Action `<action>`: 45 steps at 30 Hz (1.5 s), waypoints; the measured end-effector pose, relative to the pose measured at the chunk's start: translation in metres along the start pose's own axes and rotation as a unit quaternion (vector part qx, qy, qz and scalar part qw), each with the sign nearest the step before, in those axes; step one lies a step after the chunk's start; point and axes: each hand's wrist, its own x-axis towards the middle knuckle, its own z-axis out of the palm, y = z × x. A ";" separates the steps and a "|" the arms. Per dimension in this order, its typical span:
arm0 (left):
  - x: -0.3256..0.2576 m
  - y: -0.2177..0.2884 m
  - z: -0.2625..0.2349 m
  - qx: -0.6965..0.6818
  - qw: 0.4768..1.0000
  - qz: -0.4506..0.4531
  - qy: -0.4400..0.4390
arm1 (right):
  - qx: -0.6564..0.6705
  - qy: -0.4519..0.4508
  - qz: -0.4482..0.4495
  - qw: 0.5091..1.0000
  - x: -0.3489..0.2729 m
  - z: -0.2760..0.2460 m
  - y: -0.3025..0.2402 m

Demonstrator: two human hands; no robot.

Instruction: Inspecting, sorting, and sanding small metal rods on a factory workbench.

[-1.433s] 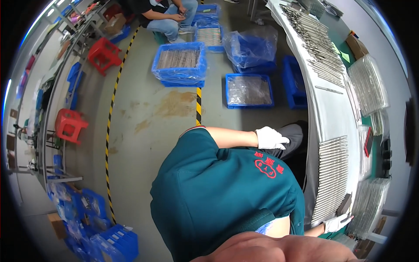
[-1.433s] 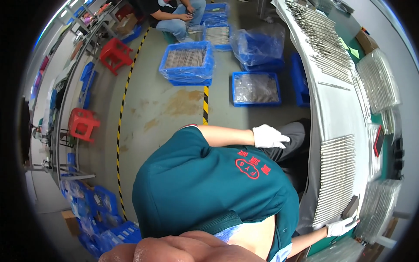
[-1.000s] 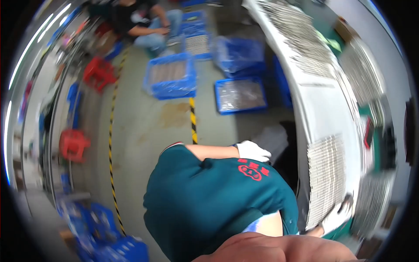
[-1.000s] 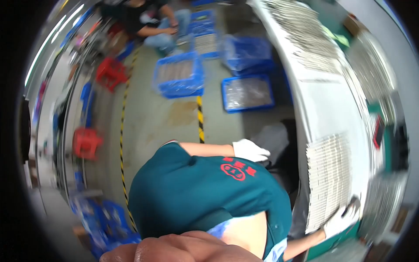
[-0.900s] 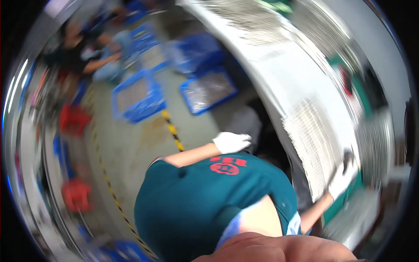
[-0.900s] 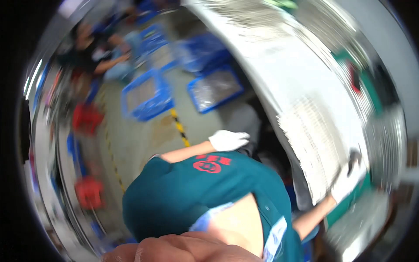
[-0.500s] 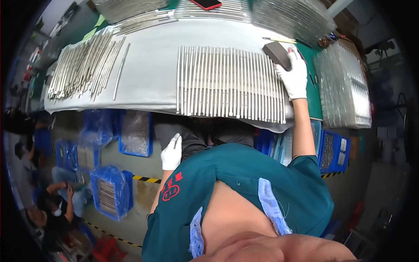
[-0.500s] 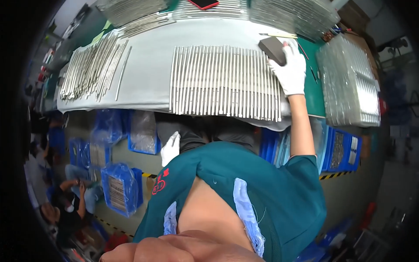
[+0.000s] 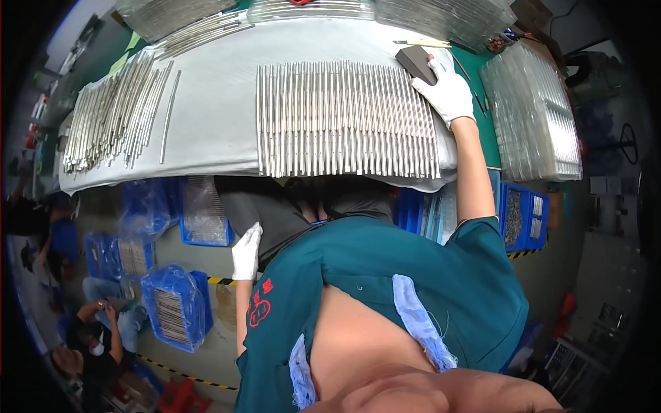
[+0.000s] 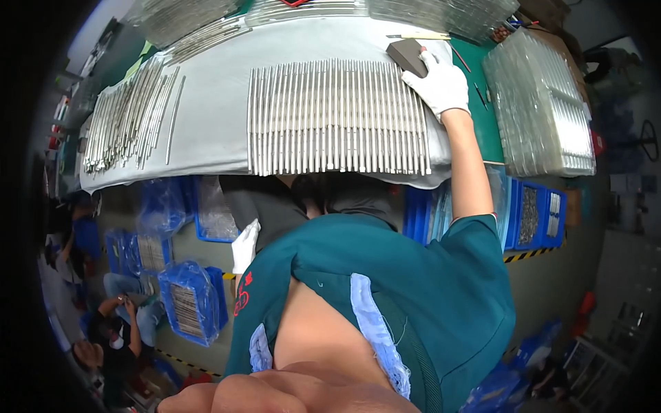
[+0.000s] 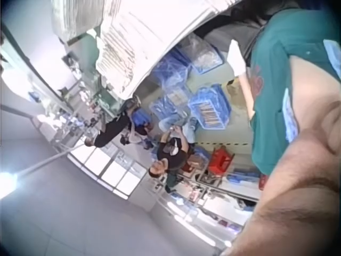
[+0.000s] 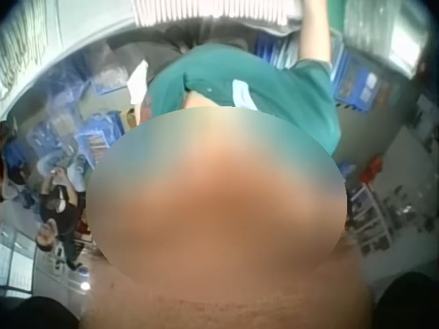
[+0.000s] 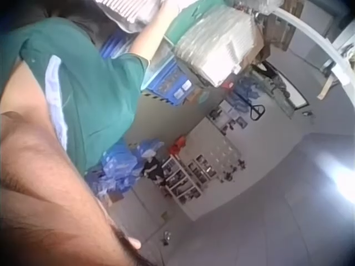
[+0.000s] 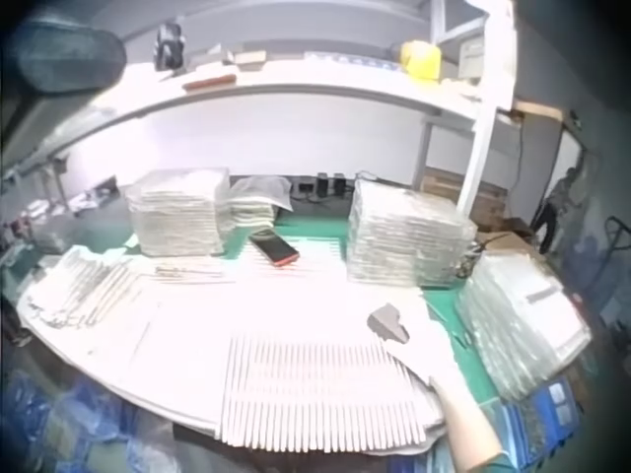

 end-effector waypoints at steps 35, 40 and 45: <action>0.007 0.001 0.002 -0.016 0.999 0.034 -0.025 | 0.609 -0.109 -0.102 0.779 0.086 0.028 -0.080; 0.034 0.066 -0.047 -0.174 0.982 -0.055 0.044 | 0.526 0.106 -0.079 0.840 0.052 0.002 -0.057; 0.079 0.118 -0.092 -0.098 0.980 0.089 0.147 | 0.555 0.181 -0.057 0.810 0.060 0.029 -0.039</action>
